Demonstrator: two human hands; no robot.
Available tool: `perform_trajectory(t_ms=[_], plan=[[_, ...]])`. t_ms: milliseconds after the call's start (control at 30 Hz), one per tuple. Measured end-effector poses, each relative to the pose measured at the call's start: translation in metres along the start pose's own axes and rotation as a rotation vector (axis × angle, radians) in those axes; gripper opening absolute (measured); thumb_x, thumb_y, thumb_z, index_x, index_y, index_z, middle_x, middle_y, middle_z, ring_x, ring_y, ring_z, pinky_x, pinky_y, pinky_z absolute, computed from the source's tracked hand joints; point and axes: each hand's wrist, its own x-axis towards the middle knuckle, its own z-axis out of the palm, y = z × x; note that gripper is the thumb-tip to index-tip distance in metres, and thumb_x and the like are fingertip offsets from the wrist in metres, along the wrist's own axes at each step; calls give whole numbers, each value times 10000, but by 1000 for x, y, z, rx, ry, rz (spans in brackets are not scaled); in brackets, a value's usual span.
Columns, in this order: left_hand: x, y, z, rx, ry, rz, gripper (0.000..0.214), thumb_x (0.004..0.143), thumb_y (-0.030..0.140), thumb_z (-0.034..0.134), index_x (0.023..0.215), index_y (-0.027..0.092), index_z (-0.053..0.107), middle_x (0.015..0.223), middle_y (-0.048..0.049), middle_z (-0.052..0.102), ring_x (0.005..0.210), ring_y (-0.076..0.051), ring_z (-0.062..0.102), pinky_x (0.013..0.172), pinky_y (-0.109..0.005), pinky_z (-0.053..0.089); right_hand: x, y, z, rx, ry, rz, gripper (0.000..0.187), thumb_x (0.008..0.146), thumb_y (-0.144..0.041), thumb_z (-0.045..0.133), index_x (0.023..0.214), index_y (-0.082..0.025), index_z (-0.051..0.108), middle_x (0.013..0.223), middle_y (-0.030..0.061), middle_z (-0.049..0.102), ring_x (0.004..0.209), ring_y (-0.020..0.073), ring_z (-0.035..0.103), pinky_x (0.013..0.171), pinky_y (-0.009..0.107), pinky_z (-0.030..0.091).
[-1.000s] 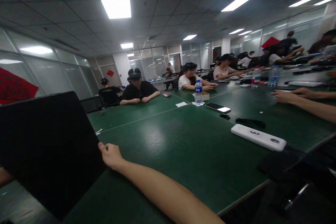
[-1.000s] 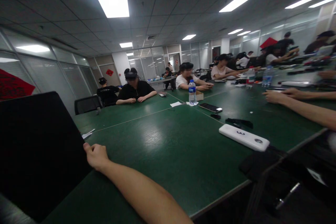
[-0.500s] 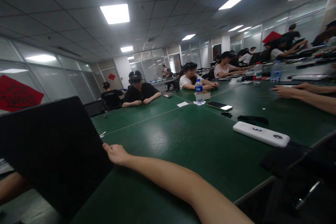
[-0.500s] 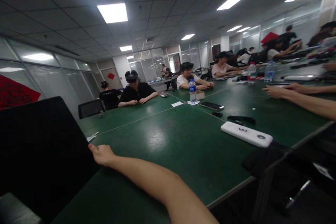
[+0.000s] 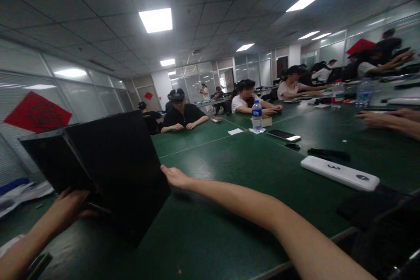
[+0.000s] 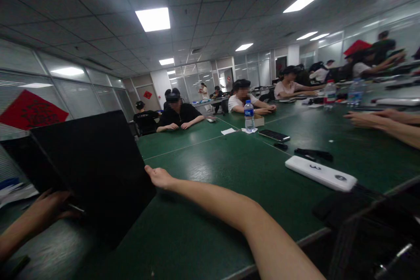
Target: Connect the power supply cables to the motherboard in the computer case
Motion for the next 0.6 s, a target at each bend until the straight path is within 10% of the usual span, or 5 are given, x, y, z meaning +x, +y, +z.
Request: perform_trajectory(t_ms=[200, 400, 600], plan=[[11, 3, 41, -128, 9, 77, 487, 800, 730, 506, 953, 282, 622, 1026, -48, 791, 1077, -341, 703, 1013, -469, 511, -9, 25, -45, 73, 22, 63, 816, 998, -822, 300, 867, -146, 739, 751, 70, 664, 835, 223, 639, 794, 311, 502], [11, 100, 19, -87, -19, 116, 367, 832, 554, 673, 982, 220, 652, 1067, -119, 773, 1050, -348, 714, 920, -419, 541, -28, 50, -106, 179, 88, 49, 880, 962, -872, 287, 1173, -166, 768, 1040, 110, 767, 1009, 257, 691, 904, 351, 541], [19, 208, 7, 68, 68, 122, 441, 856, 518, 789, 1068, 149, 672, 1091, -179, 756, 1094, -377, 703, 892, -423, 531, -47, 74, -180, 125, 280, 158, 953, 968, -873, 204, 1094, -125, 781, 1008, 149, 773, 922, 257, 726, 860, 371, 583]])
